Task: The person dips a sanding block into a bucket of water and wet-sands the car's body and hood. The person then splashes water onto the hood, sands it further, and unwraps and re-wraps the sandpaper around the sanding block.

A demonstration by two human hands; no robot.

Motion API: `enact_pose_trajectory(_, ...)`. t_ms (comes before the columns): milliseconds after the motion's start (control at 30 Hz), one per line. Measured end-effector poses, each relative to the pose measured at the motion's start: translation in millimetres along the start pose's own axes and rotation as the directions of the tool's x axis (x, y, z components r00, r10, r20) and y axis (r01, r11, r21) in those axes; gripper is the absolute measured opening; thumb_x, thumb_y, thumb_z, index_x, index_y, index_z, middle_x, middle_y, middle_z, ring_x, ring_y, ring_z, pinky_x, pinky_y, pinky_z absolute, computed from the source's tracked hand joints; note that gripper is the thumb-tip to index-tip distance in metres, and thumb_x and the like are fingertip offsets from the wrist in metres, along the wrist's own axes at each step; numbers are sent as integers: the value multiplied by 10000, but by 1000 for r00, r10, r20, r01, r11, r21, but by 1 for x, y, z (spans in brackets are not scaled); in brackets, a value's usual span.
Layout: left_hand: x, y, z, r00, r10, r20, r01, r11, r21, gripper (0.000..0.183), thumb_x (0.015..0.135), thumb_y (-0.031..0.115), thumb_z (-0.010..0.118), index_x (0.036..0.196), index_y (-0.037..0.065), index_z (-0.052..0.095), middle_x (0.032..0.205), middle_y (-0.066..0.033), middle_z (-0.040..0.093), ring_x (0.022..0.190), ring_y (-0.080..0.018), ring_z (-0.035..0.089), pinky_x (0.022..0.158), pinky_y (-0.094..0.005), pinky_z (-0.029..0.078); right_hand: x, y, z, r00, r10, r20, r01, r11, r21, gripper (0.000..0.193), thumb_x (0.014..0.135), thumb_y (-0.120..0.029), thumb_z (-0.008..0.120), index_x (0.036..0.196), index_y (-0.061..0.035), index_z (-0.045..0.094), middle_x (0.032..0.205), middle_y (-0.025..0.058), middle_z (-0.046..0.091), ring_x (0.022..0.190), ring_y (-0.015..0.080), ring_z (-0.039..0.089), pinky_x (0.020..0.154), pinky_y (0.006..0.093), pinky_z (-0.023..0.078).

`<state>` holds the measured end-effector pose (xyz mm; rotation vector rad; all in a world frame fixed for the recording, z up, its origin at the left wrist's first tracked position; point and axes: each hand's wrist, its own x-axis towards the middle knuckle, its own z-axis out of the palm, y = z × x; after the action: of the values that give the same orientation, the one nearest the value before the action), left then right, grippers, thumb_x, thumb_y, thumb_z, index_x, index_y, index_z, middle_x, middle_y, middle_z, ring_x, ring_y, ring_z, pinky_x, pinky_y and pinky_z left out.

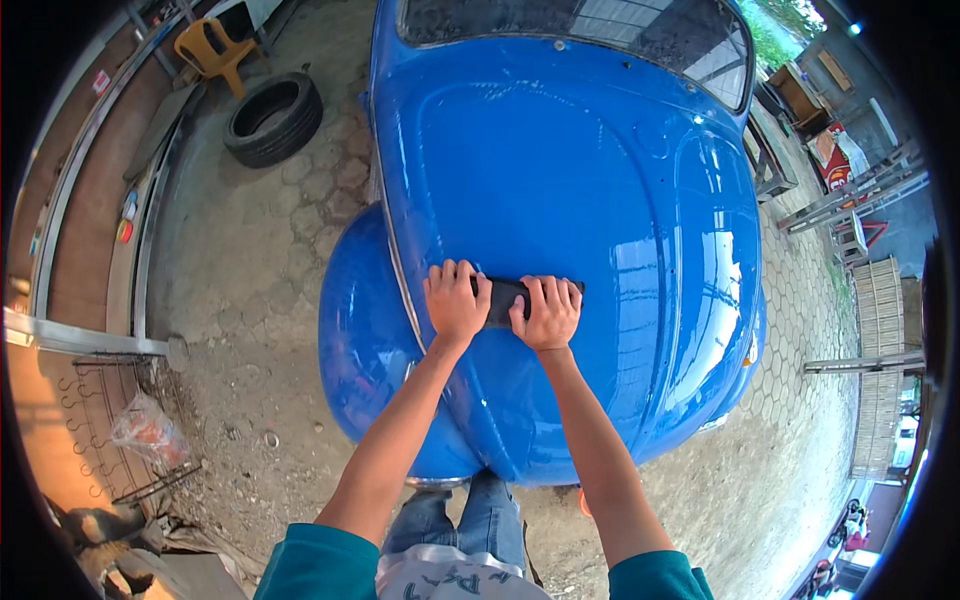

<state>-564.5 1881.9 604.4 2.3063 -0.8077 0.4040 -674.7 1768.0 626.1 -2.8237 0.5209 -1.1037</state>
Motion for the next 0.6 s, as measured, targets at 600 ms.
enact_pose_trajectory(600,17,-55,-19,976,-209,-59,196,965,-174,130,847,183,640,799,70,595,817,-97,600,817,-356,571,729,-468,469,51,-31,41,980,-197,-36,200,962,184,238,719,-256,649,912,-147,736,878,31,663,806,220,637,871,429,484)
